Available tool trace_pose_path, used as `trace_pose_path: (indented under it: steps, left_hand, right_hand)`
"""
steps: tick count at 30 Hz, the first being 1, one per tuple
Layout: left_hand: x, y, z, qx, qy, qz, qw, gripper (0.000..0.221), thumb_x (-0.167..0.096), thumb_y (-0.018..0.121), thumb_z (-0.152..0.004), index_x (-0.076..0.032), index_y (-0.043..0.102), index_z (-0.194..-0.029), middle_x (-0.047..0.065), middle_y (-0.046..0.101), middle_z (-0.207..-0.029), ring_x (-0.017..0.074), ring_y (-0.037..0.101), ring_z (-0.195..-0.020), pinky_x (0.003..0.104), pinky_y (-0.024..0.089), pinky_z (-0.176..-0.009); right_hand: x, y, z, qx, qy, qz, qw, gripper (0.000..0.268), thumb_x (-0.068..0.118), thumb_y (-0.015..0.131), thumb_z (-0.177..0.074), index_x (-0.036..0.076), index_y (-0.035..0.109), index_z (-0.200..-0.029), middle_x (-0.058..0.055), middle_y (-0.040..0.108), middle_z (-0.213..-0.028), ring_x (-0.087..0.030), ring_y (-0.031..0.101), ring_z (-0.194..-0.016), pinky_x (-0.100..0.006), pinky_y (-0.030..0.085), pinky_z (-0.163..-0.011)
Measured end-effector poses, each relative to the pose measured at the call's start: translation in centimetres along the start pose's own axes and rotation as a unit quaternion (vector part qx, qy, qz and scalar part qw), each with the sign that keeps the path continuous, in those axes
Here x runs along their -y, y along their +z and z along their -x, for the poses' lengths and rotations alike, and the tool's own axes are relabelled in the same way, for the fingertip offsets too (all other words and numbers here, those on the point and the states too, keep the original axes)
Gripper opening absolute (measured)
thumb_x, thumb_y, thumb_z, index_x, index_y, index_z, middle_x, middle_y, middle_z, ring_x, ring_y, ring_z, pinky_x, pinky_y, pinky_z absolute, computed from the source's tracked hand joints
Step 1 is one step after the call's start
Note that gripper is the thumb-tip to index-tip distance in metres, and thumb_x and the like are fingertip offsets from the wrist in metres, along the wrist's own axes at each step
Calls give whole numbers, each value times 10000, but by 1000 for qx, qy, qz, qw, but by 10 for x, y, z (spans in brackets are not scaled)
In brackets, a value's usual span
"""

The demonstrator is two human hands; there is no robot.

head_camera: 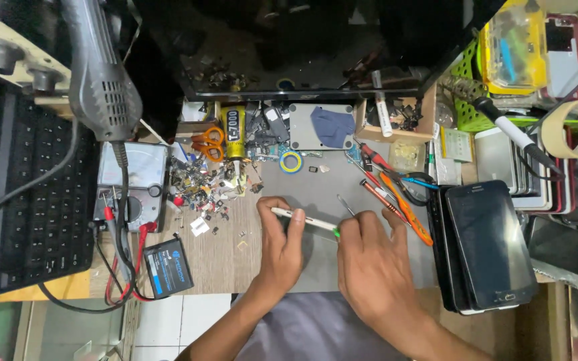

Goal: Disassembling a white tablet by prying off the back cover using a small hand tool on a repair bench.

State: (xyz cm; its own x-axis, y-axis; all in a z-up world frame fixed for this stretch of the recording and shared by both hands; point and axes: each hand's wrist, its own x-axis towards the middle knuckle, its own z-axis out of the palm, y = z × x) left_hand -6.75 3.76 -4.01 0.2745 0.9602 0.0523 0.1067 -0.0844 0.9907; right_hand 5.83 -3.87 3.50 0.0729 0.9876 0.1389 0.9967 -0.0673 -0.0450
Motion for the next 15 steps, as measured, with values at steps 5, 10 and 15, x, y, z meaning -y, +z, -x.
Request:
trace_pose_path:
  steps: [5, 10, 15]
  left_hand:
    - [1, 1, 0, -5, -1, 14, 1000, 225, -288, 390, -1071, -65, 418, -1064, 76, 440, -1053, 211, 472, -973, 349, 392, -947]
    - [0, 1, 0, -4, 4, 16, 1000, 225, -287, 388, -1073, -64, 419, -1062, 79, 441, -1056, 216, 470, -982, 351, 392, -945]
    - [1, 1, 0, -1, 16, 24, 1000, 215, -283, 388, -1075, -72, 403, -1035, 73, 431, -1022, 204, 478, -933, 350, 404, -904]
  right_hand:
    - [5, 6, -5, -13, -2, 25, 1000, 86, 47, 514, -927, 121, 533, -889, -61, 515, -836, -261, 575, -769, -476, 418, -1057]
    - [2, 8, -6, -18, 0, 22, 1000, 123, 6, 490, -888, 116, 540, -865, -72, 512, -818, -281, 568, -764, -523, 400, -1051]
    - [-22, -5, -23, 129, -33, -116, 984, 109, 191, 436, -1035, 121, 470, -958, -72, 538, -913, -338, 520, -796, -473, 402, -840]
